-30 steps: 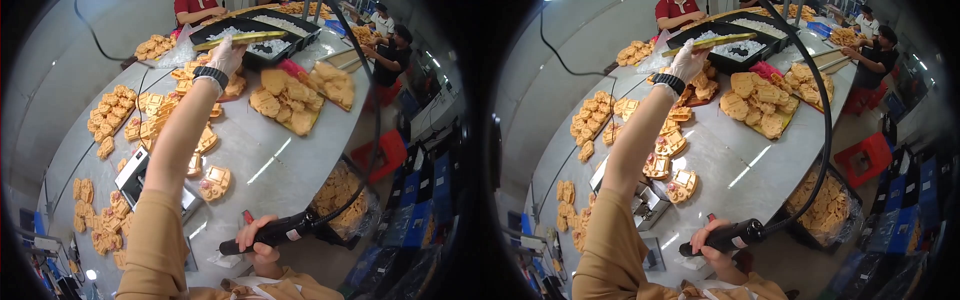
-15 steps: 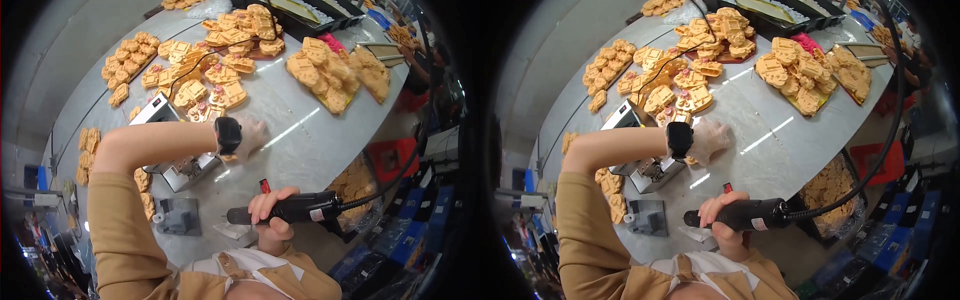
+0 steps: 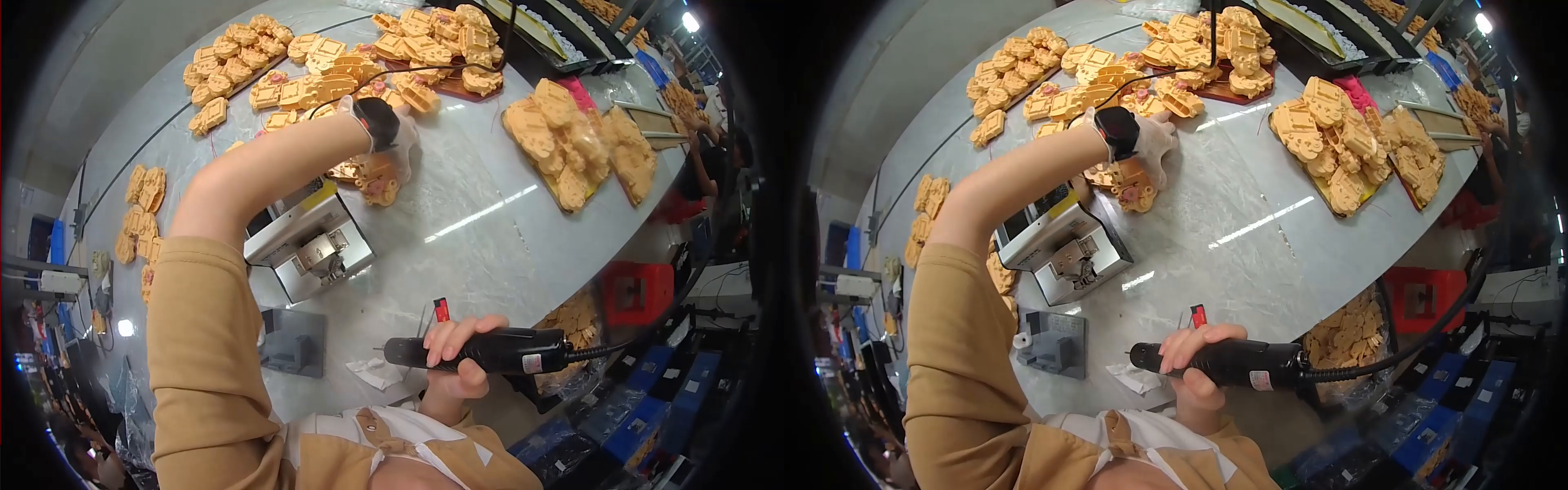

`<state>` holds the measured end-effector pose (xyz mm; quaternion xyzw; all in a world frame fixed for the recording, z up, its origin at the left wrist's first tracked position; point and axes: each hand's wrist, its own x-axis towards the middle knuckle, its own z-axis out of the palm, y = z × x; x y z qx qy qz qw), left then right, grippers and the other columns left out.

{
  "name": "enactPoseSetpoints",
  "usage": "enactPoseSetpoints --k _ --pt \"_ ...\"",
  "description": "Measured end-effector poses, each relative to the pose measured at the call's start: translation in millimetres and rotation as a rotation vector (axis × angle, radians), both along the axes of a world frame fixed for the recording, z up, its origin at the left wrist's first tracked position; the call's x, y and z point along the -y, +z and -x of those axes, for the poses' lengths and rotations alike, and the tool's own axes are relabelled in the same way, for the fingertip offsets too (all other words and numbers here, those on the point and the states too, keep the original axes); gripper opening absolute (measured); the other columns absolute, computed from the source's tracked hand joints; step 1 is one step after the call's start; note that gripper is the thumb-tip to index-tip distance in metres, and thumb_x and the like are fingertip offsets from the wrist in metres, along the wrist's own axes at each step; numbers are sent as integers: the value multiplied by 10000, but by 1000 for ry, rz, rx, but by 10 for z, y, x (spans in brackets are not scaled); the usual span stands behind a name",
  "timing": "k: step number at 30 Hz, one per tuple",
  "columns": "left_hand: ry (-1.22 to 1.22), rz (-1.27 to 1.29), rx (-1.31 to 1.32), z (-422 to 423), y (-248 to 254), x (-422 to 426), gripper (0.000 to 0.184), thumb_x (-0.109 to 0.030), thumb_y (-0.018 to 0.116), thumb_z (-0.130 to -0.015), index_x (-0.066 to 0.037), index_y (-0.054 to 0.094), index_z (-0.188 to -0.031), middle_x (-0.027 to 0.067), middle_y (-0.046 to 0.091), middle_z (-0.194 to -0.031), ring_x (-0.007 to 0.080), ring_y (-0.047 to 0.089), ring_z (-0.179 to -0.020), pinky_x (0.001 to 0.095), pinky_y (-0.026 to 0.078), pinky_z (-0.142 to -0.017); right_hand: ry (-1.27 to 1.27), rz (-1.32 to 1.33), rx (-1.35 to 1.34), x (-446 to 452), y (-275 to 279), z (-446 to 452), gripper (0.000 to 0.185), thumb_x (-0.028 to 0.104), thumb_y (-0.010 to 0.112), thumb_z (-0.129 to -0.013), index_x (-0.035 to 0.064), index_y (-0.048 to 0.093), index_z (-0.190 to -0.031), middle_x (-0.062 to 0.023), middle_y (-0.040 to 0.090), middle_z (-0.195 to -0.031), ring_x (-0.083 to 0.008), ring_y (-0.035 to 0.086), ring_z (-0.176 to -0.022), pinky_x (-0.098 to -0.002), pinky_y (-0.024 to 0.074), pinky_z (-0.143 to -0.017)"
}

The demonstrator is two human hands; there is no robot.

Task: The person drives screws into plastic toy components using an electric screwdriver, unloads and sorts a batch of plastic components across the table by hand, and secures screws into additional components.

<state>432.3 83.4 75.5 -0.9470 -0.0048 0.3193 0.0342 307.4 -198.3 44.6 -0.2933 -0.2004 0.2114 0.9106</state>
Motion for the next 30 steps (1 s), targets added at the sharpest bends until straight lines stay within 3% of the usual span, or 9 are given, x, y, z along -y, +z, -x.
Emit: enactPoseSetpoints --k 4,6,9,11,18,23,26,29,30 --pt "82 10 16 66 -17 -294 789 -662 524 -665 -84 500 -1201 194 493 -1157 303 407 -1142 399 383 -911 -29 23 -23 -30 2 -18 431 183 580 -677 76 373 -1040 -43 458 -619 -165 465 -446 -320 407 -529" --pt "111 42 28 -7 -469 -858 733 -648 510 -689 -103 525 -1179 188 524 -1128 295 455 -1092 381 390 -900 -28 33 -24 -33 3 -29 426 184 582 -678 76 373 -1033 -42 455 -613 -163 458 -439 -315 406 -524" --pt "241 286 58 97 -354 -1097 562 -571 477 -768 -137 589 -1107 146 608 -1011 271 563 -914 332 421 -829 38 -94 -73 -24 -45 -37 438 66 581 -676 49 350 -1047 -108 509 -678 -206 512 -551 -361 432 -614" --pt "838 264 78 104 -735 -1670 556 -487 566 -722 -35 606 -1043 175 586 -1041 283 553 -954 327 431 -818 49 -74 -79 -54 -46 -25 439 68 584 -676 48 349 -1046 -107 509 -676 -206 510 -548 -360 430 -612" --pt "703 -17 -166 1030 -466 -2273 498 -439 591 -707 -37 623 -999 162 606 -982 277 568 -912 335 442 -793 119 -50 -101 -180 -37 -7 443 79 594 -666 49 348 -1033 -103 505 -656 -205 509 -547 -363 425 -609" --pt "593 -261 -395 2347 -300 -2044 450 -399 611 -694 -39 638 -963 151 623 -933 272 581 -877 341 451 -772 151 -40 -134 -296 -64 -7 440 76 596 -660 51 347 -1022 -100 501 -646 -208 511 -551 -362 425 -613" --pt "537 -358 -492 2273 -164 -1849 431 -383 619 -689 -40 644 -948 146 630 -914 270 587 -863 344 455 -764 168 -5 -100 -366 -91 -15 429 110 595 -668 60 357 -1021 -85 490 -637 -201 501 -509 -348 425 -584" --pt "442 -506 77 1788 431 -1395 150 -55 494 -665 53 596 -688 202 593 -681 328 608 -665 397 476 -554 163 36 -66 -402 -81 -13 420 143 593 -675 68 368 -1022 -71 482 -631 -194 491 -468 -337 427 -557" --pt "559 -511 307 1510 622 -1222 159 -69 487 -704 45 597 -707 188 582 -634 319 611 -624 392 500 -546 158 38 -67 -402 -74 -15 421 140 592 -673 67 369 -1022 -72 483 -632 -195 491 -469 -338 428 -561"
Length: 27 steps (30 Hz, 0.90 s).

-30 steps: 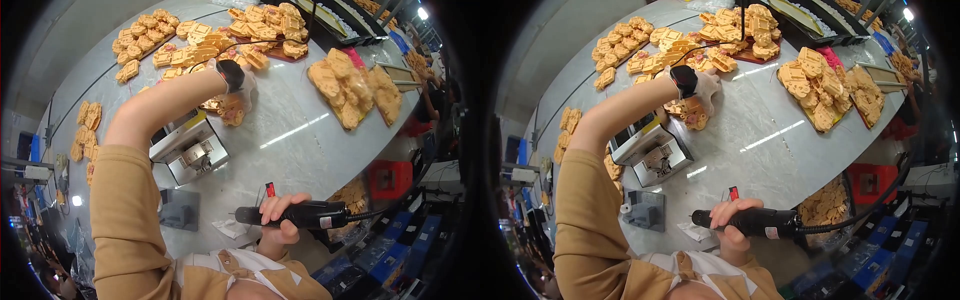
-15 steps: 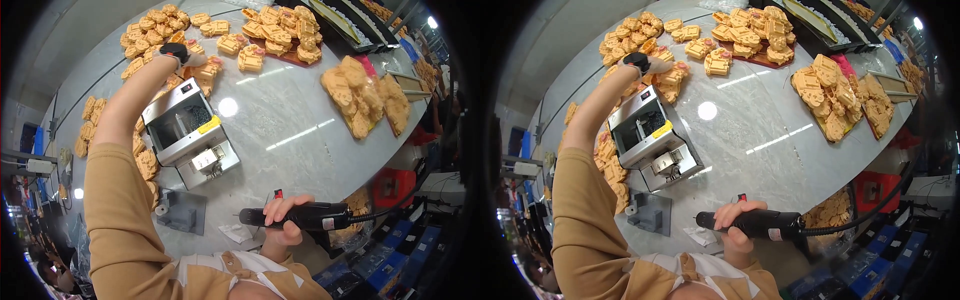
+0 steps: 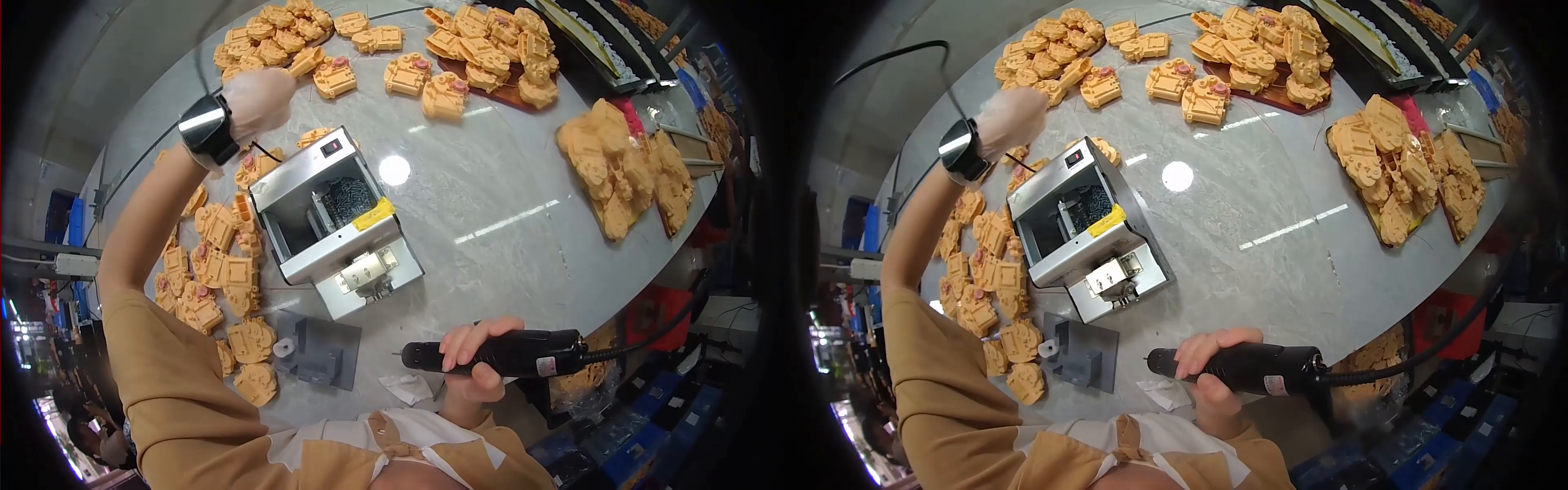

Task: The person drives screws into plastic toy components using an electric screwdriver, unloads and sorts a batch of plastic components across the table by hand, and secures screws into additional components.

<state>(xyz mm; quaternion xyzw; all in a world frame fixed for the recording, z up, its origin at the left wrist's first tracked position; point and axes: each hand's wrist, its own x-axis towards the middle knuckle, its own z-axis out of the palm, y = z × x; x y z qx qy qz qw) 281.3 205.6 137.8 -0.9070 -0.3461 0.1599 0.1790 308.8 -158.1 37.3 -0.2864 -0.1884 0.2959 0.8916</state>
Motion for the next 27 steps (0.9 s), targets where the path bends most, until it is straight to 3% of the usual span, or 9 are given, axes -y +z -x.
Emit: enactPoseSetpoints --k 3,4,6,9,13,16,18,21,27 --pt "-969 -20 758 -704 -21 -3 202 -97 437 -849 -35 564 -994 149 574 -666 229 579 -515 301 476 -413 -2 -15 -20 -33 -5 -2 423 135 592 -668 65 371 -1021 -74 483 -632 -198 493 -470 -339 431 -566" --pt "-731 249 700 -937 34 315 222 -117 517 -840 -46 537 -1049 109 578 -952 237 590 -808 328 494 -672 -4 -10 -18 -29 -3 11 423 135 592 -668 65 371 -1021 -74 483 -632 -198 493 -470 -339 431 -566" --pt "-817 378 414 -1372 -154 488 362 -212 526 -849 -86 479 -1185 162 499 -1102 253 518 -1013 351 438 -897 29 -8 -72 -41 2 2 437 76 582 -662 60 344 -1028 -100 500 -657 -203 506 -554 -353 423 -616" --pt "-729 324 210 -1889 -821 442 449 -298 569 -780 -228 462 -1210 139 415 -1187 326 397 -1138 470 434 -852 -20 37 -28 -75 -15 1 423 142 585 -670 64 374 -1028 -73 475 -620 -200 488 -463 -337 431 -565" --pt "-566 25 180 -1885 -1041 193 435 -403 503 -761 -266 474 -1173 143 457 -1188 347 392 -1144 594 346 -830 -52 48 4 -36 -51 -88 425 146 580 -668 65 378 -1033 -71 470 -614 -198 482 -461 -334 429 -561" --pt "-276 253 126 -1610 -1041 -213 401 -425 462 -753 -174 556 -1052 131 534 -1104 340 492 -1050 517 354 -872 -85 73 -42 -37 -41 -74 423 148 581 -671 64 381 -1034 -71 469 -612 -195 478 -462 -334 427 -559" --pt "-186 360 -53 -1322 -884 -394 566 -504 522 -695 -86 539 -1076 163 510 -1125 310 501 -1054 329 391 -904 -56 12 -96 -48 -48 -54 423 95 585 -672 61 364 -1031 -91 493 -623 -203 495 -533 -357 416 -594" --pt "-32 300 198 -905 -1340 -877 725 -573 540 -657 26 534 -1065 244 412 -1245 324 471 -1087 327 369 -930 -48 62 -48 -72 -47 9 423 158 583 -673 66 376 -1031 -68 465 -611 -190 474 -464 -340 423 -551" --pt "77 591 -300 164 -870 -542 593 -531 473 -771 18 567 -977 202 550 -981 270 558 -856 353 433 -756 -12 48 -29 -78 -6 72 428 152 582 -668 67 377 -1033 -62 454 -608 -193 470 -466 -339 422 -556"
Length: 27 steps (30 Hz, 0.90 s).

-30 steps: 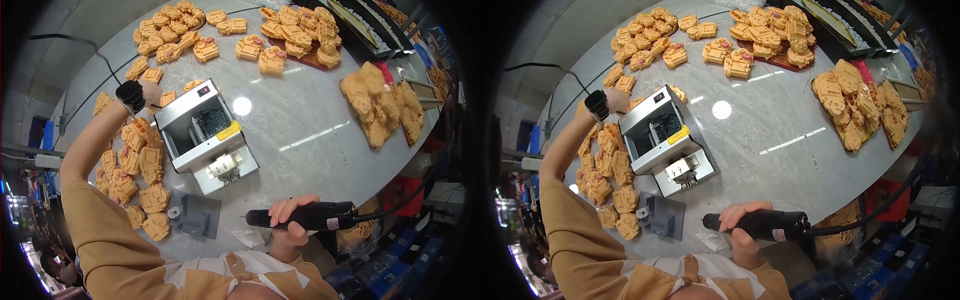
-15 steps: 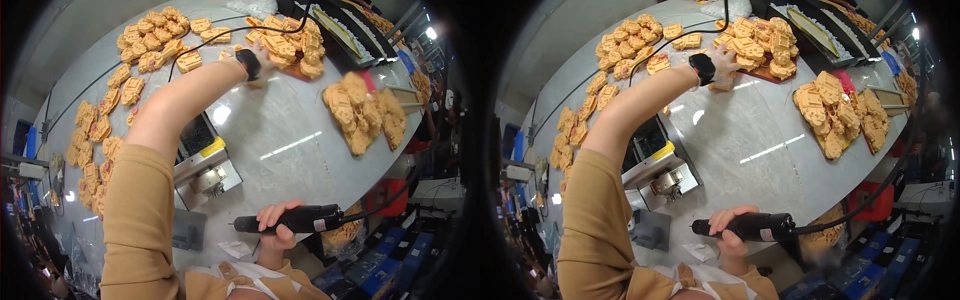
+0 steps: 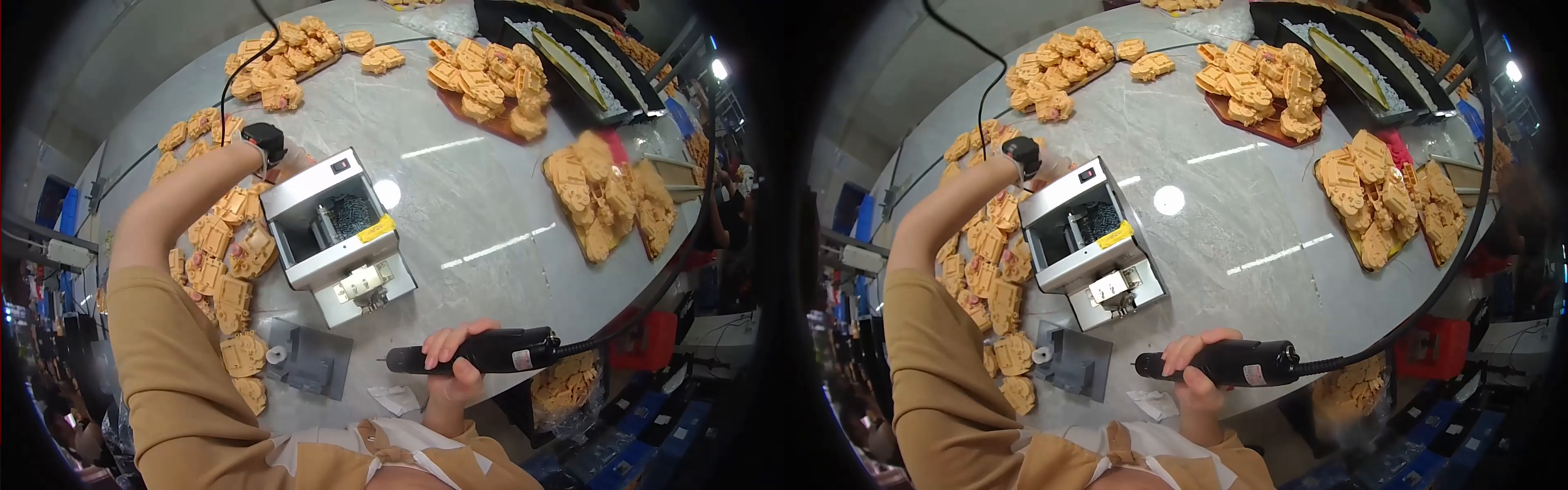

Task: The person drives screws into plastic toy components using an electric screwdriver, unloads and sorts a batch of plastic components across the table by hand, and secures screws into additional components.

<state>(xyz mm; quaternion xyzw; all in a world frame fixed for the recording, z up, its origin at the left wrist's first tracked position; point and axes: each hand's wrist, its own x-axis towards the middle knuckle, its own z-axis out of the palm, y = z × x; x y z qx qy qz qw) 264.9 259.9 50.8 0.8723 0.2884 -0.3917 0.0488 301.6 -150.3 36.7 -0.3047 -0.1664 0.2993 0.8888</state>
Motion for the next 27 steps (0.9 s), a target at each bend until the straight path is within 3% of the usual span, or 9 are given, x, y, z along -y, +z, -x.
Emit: enactPoseSetpoints --k 3,8,10,14,16,17,20,23,27 --pt "30 105 -170 275 346 238 564 -517 451 -810 15 578 -948 189 597 -893 251 587 -779 362 454 -697 17 -10 -18 -19 0 26 428 149 577 -669 68 381 -1040 -60 453 -611 -187 467 -468 -334 421 -556" --pt "-245 149 662 444 1085 707 350 -272 367 -923 49 495 -867 181 441 -586 282 464 -552 380 382 -544 27 -78 -32 -22 -11 57 425 115 583 -676 48 371 -1038 -93 489 -619 -207 494 -506 -348 423 -555" --pt "-234 47 937 586 1347 1255 284 -192 382 -912 33 509 -1030 193 583 -857 294 572 -724 364 458 -671 18 -73 -22 -27 -10 46 427 126 590 -679 49 372 -1038 -90 487 -617 -206 494 -505 -347 422 -552" --pt "-602 -207 1400 1178 1839 1974 240 -2 531 -717 -18 570 -953 122 601 -865 242 599 -762 334 489 -659 -83 -30 29 -12 -26 -60 430 134 595 -693 50 383 -1058 -79 476 -618 -193 487 -494 -332 412 -532" --pt "-392 -387 1552 1595 1813 1885 220 0 464 -745 10 586 -927 130 607 -870 195 596 -764 300 475 -663 -151 -2 42 19 -61 -101 444 126 579 -697 47 382 -1087 -77 480 -643 -182 476 -490 -321 408 -532" --pt "-177 -574 1558 1767 1736 1741 195 -24 455 -795 -7 593 -931 142 605 -865 191 586 -763 294 462 -690 -157 15 50 34 -81 -115 452 125 553 -700 48 381 -1110 -73 481 -665 -169 466 -496 -311 406 -545" --pt "245 -382 1375 2000 1321 753 213 -172 474 -875 -29 575 -996 162 580 -930 216 567 -840 280 452 -713 -153 60 119 24 -52 -124 398 140 505 -752 68 389 -1126 -51 470 -688 -151 453 -539 -301 383 -588" --pt "-7 -419 1066 1719 757 -7 448 -370 459 -874 -62 471 -1199 198 498 -1120 315 475 -1048 392 382 -901 -147 57 139 29 -19 -112 389 132 498 -757 63 389 -1123 -56 469 -691 -154 447 -538 -301 381 -582" --pt "179 -321 1006 692 -60 -818 681 -595 437 -786 -172 355 -1314 218 374 -1261 369 355 -1178 448 334 -952 -178 125 130 29 98 -51 384 128 496 -760 52 388 -1121 -56 453 -678 -156 438 -528 -294 380 -572"
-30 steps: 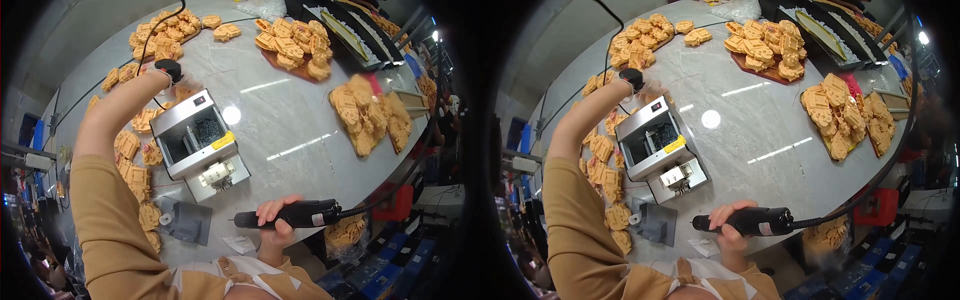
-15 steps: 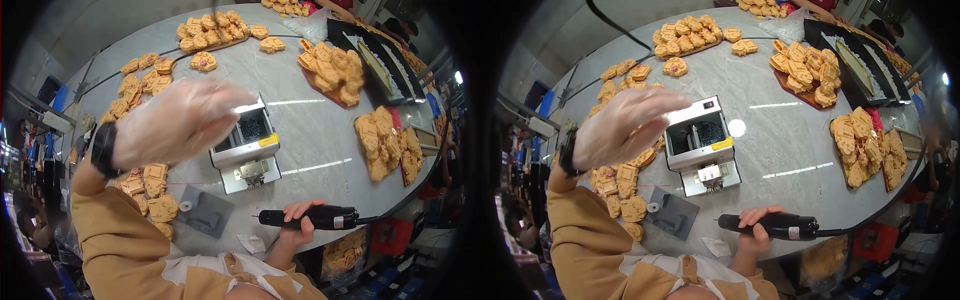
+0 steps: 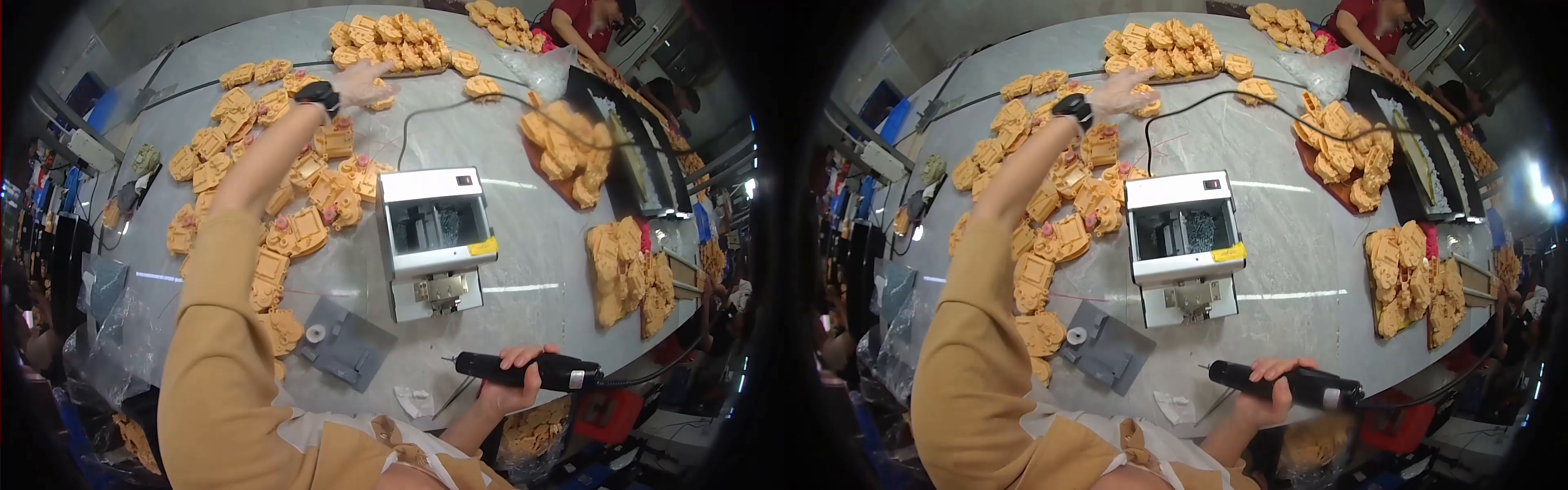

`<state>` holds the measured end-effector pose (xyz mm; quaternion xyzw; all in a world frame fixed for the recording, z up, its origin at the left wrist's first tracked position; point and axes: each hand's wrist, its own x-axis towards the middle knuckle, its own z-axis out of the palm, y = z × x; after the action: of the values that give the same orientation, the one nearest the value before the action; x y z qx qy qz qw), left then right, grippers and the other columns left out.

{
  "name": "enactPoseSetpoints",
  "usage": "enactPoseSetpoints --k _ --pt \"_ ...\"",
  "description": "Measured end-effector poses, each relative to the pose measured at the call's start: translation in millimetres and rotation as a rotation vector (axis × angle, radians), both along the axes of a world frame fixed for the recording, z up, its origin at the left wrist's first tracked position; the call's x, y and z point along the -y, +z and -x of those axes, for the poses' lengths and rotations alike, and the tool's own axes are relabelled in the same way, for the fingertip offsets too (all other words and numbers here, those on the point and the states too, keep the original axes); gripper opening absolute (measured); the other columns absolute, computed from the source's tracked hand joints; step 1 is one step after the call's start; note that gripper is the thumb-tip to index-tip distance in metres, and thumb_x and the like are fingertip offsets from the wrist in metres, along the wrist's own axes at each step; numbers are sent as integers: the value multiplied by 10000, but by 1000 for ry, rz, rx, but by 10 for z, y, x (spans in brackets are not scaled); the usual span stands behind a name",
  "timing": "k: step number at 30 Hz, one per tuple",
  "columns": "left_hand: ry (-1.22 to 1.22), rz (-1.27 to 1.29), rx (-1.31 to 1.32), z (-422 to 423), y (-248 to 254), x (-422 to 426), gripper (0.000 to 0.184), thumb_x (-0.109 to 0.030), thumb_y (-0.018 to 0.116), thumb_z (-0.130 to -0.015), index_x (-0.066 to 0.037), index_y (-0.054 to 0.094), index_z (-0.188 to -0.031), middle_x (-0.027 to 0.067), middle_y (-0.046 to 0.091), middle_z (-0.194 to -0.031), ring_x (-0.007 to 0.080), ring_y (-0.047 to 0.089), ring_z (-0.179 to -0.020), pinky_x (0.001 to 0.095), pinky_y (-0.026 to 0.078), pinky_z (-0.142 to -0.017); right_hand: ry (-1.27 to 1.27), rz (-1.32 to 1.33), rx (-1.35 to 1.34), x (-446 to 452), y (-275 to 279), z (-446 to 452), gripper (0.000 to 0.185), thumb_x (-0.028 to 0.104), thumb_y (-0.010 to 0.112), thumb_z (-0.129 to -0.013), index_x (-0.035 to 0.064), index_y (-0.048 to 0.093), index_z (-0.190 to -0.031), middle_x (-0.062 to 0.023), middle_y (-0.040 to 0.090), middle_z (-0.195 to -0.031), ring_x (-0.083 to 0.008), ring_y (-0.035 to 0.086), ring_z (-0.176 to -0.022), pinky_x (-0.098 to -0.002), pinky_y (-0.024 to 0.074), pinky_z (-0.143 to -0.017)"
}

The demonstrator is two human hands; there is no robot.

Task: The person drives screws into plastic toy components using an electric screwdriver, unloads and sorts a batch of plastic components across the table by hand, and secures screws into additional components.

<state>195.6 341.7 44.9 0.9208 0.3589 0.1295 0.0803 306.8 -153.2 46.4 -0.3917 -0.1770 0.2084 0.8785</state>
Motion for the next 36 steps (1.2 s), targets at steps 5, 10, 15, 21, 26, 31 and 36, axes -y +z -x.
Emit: enactPoseSetpoints --k 5,10,15,21,26,31,36 --pt "304 90 -304 -413 -269 -67 588 -494 535 -704 -193 493 -1207 156 376 -1288 344 300 -1230 544 315 -923 -55 64 66 76 -13 -46 397 131 527 -754 69 395 -1124 -66 475 -684 -162 458 -528 -287 395 -547" --pt "165 115 -361 260 5 38 520 -475 442 -774 -69 548 -1081 197 550 -1065 335 513 -1021 420 408 -853 -23 78 13 -16 -90 -84 383 120 523 -765 68 393 -1122 -68 477 -706 -166 468 -571 -314 394 -617" --pt "98 249 -553 880 350 55 545 -510 387 -806 -22 567 -967 196 599 -926 330 546 -945 412 434 -766 27 61 70 -157 1 -197 396 135 532 -754 75 392 -1120 -45 453 -699 -148 450 -552 -295 379 -613" --pt "96 16 -500 632 601 322 582 -512 385 -837 12 529 -1045 203 568 -1025 338 532 -956 392 429 -799 -131 70 184 -163 251 -782 383 150 506 -771 40 378 -1115 -55 448 -678 -147 445 -564 -288 393 -588" --pt "-200 -37 -74 174 538 539 493 -376 462 -863 30 488 -1140 219 542 -1094 335 518 -1014 370 415 -867 25 483 813 -1662 966 -1855 287 242 630 -767 5 564 -915 -17 545 -665 -115 530 -608 -259 436 -606" --pt "-247 -133 -28 314 883 768 428 -331 519 -845 25 522 -1082 221 567 -986 329 547 -916 381 438 -803 74 1102 1414 -3594 1254 -2510 437 433 718 -587 77 667 -836 -55 630 -710 -148 615 -650 -268 479 -573" --pt "-258 -231 -29 1163 1395 1623 373 -251 566 -798 -12 510 -1079 167 526 -1071 307 511 -963 397 396 -818 -42 647 709 -5015 602 -2622 420 292 769 -590 32 610 -879 -44 610 -841 -137 604 -729 -269 537 -555"
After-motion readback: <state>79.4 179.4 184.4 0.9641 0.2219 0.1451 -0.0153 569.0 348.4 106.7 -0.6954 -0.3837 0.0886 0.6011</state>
